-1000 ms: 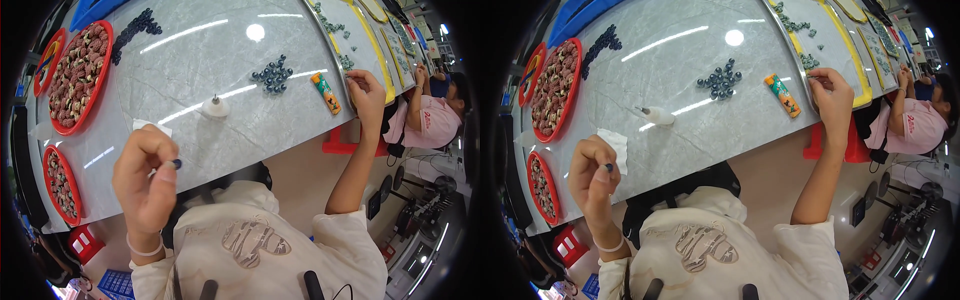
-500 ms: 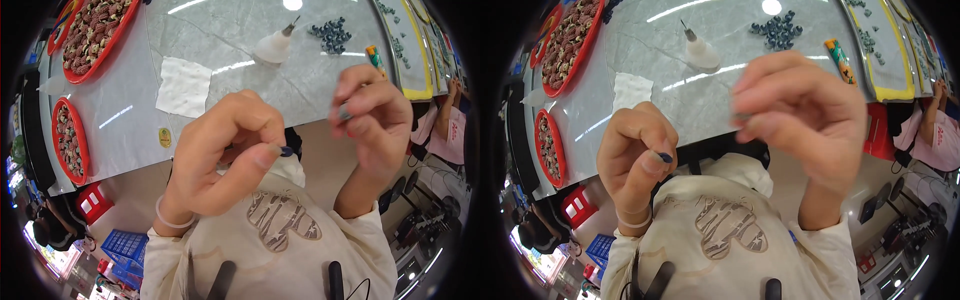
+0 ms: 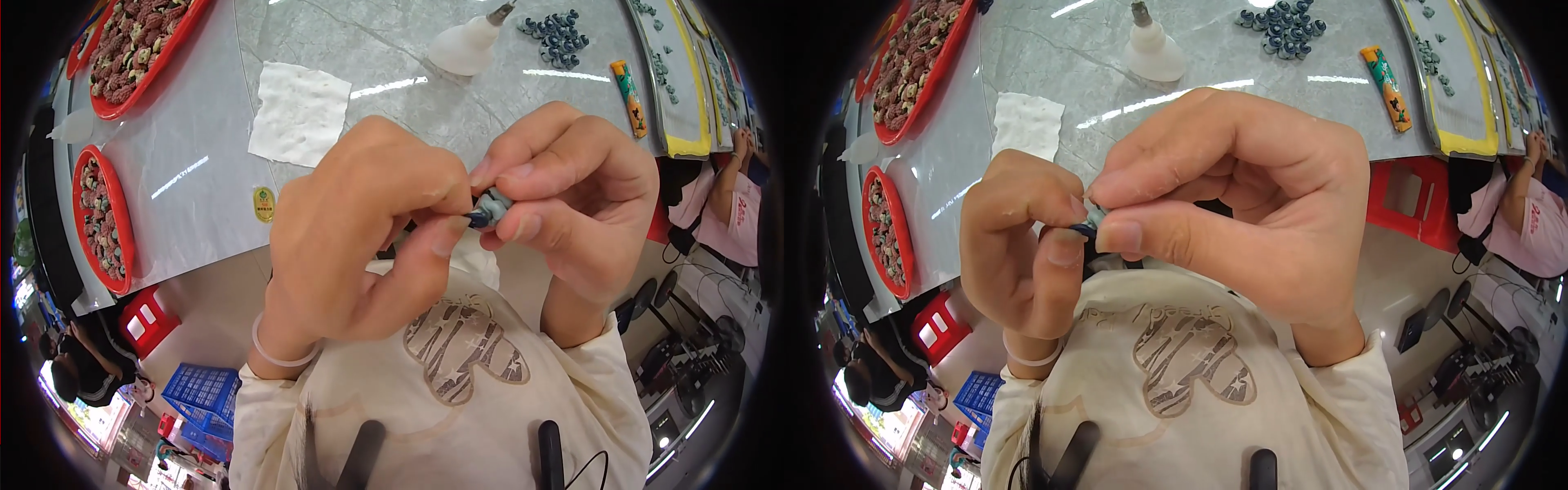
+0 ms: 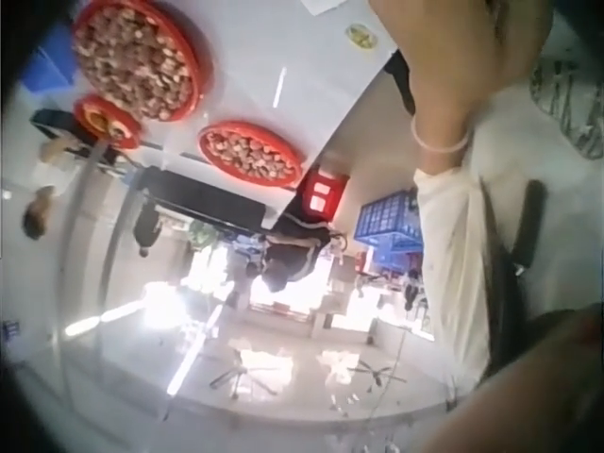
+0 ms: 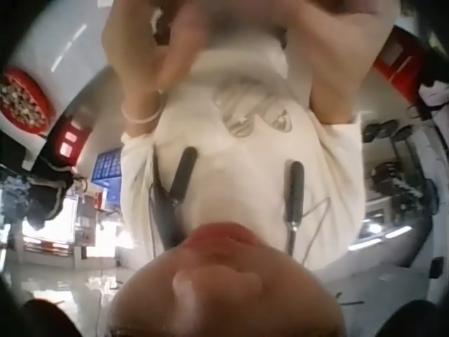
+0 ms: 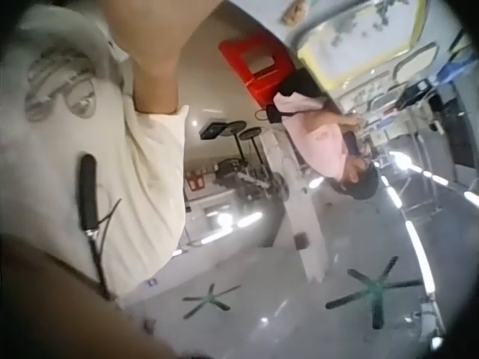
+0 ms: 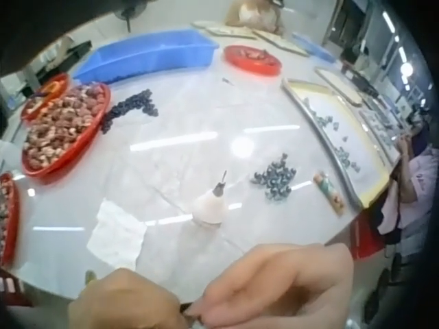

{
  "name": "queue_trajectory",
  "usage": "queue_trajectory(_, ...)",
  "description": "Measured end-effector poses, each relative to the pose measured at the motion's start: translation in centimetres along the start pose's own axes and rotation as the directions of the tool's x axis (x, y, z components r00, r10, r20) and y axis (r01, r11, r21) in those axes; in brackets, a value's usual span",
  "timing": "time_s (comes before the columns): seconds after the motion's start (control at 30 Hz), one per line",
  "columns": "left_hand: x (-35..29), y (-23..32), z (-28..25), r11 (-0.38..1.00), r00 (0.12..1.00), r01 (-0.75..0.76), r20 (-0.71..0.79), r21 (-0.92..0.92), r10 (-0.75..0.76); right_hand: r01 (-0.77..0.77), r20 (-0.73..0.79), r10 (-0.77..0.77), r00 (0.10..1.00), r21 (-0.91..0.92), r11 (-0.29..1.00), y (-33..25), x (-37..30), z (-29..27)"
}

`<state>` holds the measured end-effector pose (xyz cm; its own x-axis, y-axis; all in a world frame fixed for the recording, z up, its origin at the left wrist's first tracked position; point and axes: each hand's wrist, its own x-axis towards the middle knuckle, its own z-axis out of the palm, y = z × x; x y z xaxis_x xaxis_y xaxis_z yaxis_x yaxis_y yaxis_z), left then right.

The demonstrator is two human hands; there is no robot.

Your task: The person assembles figurine components by attaching small rings onto base pieces by hand. The person then picks up figurine heads from a tray, applies glue to them using a dispenser bottle, and attaches the assembled base pieces onto the heads.

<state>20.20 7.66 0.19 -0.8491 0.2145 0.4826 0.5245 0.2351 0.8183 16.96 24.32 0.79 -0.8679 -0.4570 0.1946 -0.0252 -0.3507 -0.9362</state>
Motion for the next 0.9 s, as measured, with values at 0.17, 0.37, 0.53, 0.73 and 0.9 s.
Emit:
queue_trajectory(0.17, 0.5, 0.4, -0.2, 0.979, 0.995, -0.093, -0.011, 0.179, 0.096, 0.014, -0.008, -0.014, 1.000, 0.012, 1.000, 0.3, 0.0, 0.3)
queue_trajectory(0.37, 0.2, 0.6, 0.2, 0.898, 0.965, -0.180, -0.105, 0.400, 0.240, 0.014, -0.082, 0.000, 0.997, 0.161, 0.987, 0.8, 0.0, 1.3)
queue_trajectory(0.53, -0.2, 0.6, 1.1, 0.892, 0.932, -0.165, -0.231, 0.420, 0.281, 0.020, -0.105, 0.008, 0.994, 0.265, 0.964, 1.3, 0.1, 1.6)
queue_trajectory(0.73, -0.4, -0.3, 0.2, 0.985, 0.983, 0.029, -0.173, -0.168, -0.058, -0.117, -0.129, 0.183, 0.975, 0.401, 0.909, 0.9, -0.2, 2.1)
queue_trajectory(0.9, -0.7, -0.9, 0.1, 0.914, 0.978, 0.119, -0.111, -0.387, -0.175, -0.147, -0.124, 0.221, 0.967, 0.435, 0.888, 0.9, -0.3, 2.2)
